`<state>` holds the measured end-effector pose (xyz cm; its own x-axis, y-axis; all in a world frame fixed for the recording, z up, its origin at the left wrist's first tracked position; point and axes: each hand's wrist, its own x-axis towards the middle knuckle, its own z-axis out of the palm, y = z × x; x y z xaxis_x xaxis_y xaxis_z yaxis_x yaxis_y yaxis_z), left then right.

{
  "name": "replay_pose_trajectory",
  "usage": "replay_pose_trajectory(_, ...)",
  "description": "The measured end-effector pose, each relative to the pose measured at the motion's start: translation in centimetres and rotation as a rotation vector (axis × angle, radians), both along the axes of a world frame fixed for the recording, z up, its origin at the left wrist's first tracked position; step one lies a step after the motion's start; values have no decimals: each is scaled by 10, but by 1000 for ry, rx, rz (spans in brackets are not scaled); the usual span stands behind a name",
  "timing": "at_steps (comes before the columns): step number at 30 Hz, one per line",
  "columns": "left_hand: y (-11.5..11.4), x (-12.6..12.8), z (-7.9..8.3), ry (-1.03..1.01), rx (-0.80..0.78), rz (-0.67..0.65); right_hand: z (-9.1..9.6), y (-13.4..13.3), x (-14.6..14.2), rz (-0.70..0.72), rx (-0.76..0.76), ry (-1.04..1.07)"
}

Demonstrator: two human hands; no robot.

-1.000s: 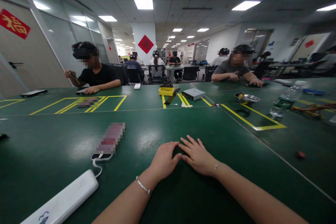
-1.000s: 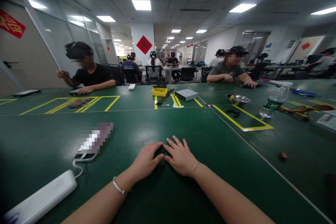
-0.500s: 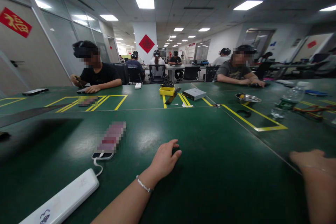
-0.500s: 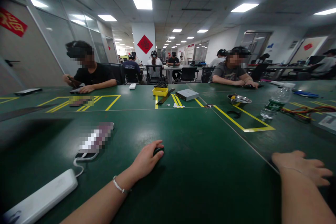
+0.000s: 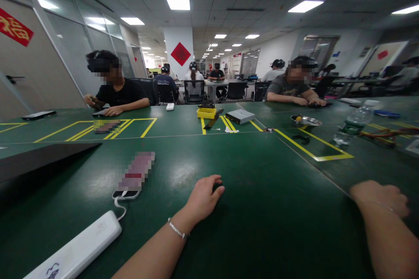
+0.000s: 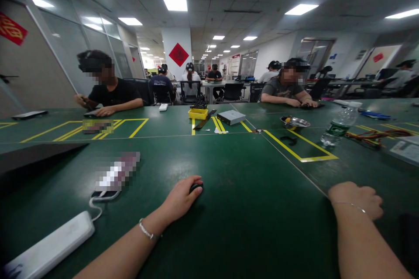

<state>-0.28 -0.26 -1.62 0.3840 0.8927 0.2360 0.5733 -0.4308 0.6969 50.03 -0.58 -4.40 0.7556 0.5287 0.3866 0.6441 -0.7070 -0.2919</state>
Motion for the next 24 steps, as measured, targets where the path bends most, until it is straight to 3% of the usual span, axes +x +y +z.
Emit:
replay_pose_trajectory(2,0,0,0,3,9,6,13,-1,-15,-171,-121,191)
replay_pose_trajectory(3,1,0,0,4,17,8,22,0,-26,-173,-156,221)
replay_pose_trajectory(6,1,1,0,7,38,10,47,7,-77,161,-122,68)
replay_pose_trajectory(9,1,1,0,-1,28,10,60,18,-156,591,-8,-103)
replay_pose_trajectory(13,4,2,-4,-162,-74,38,54,15,-278,1062,127,-90)
replay_pose_trajectory(16,8,3,-5,-376,-219,51,44,3,-342,1231,160,-64)
replay_pose_trajectory(19,12,4,-6,-537,-341,13,38,-4,-362,1307,163,-41)
replay_pose_trajectory(24,14,4,-9,-610,-396,-25,34,-3,-351,1436,126,-2)
